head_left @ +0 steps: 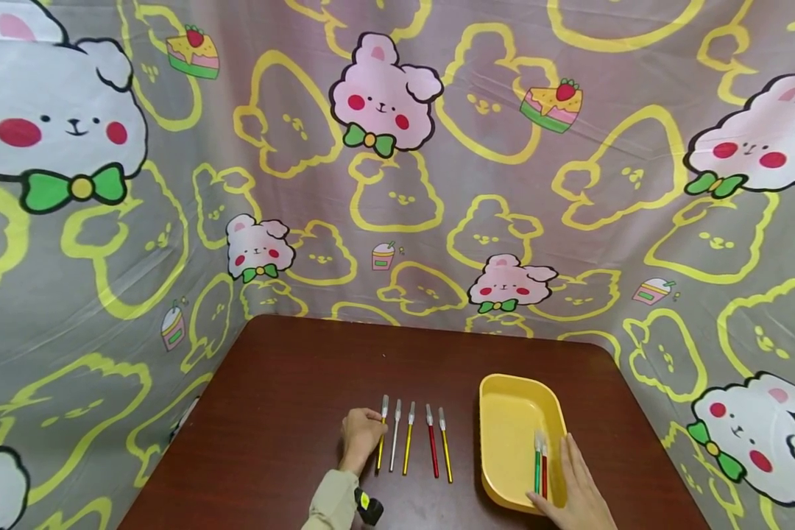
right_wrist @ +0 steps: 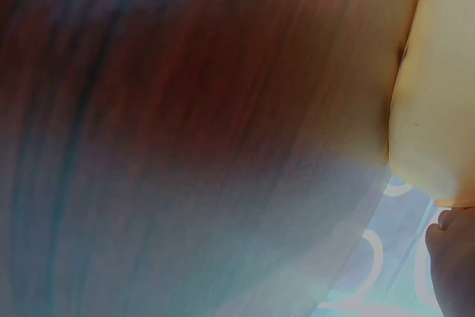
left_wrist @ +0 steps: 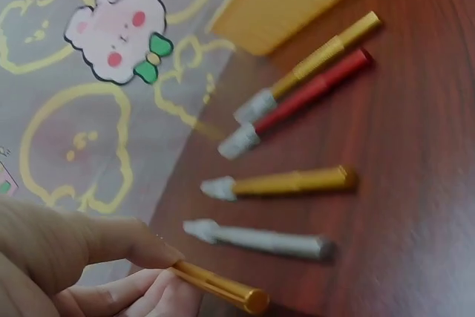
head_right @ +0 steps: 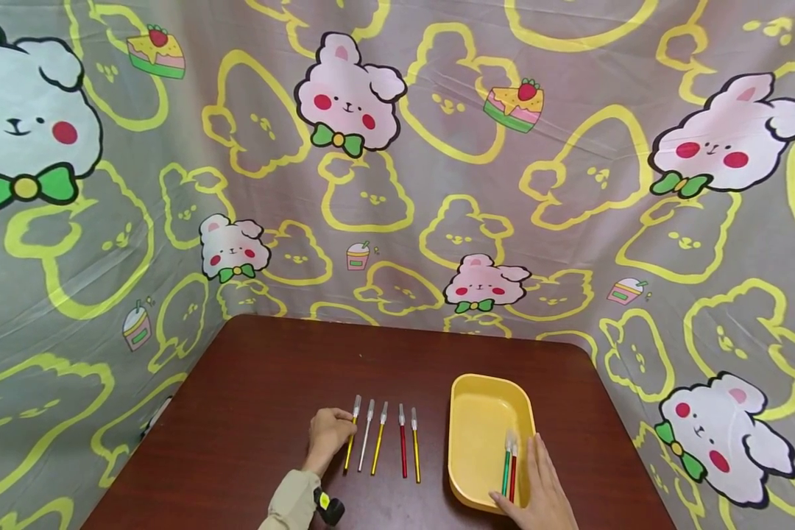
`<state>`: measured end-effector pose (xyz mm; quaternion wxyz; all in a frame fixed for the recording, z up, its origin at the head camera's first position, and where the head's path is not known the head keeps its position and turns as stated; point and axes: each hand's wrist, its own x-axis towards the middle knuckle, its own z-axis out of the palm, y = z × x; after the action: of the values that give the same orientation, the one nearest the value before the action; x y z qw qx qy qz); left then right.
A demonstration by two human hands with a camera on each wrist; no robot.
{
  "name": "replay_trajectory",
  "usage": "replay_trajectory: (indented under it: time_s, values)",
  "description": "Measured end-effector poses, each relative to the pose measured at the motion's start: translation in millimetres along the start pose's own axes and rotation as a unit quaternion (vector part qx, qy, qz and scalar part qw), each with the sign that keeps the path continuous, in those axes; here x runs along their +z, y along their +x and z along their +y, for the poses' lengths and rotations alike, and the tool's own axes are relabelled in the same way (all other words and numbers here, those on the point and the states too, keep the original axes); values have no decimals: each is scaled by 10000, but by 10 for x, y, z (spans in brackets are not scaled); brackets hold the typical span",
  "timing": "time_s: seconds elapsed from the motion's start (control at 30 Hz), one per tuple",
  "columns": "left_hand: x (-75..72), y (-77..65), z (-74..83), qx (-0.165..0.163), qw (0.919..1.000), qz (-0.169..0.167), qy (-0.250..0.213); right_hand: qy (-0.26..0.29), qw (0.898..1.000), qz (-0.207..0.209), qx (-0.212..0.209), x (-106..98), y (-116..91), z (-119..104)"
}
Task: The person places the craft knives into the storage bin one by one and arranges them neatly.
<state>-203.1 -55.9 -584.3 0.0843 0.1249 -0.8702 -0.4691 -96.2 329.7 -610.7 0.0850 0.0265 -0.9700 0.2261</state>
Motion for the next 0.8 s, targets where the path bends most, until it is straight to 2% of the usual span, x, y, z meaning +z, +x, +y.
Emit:
replay_trajectory:
  time_s: [0.17,0.33,0.5,0.7,0.8]
  values:
    - [9,-12,175,12,9987,-218,-455,9,10000,54,-2,3,-7,5]
    - [48,-39,286,72,9963,-354,-776,-4,9998,175,-40,16,-11,1]
    - [92,-75,390,234,9917,-464,-1178,7,9999,-72,85,-4,5,-3]
    - [209,-161,552,331,9900,-602,-1235,-26,9995,-250,172,-10,18,-4]
    - [278,-220,660,507,9874,-760,-1290,-18,9995,-251,178,-11,19,-8]
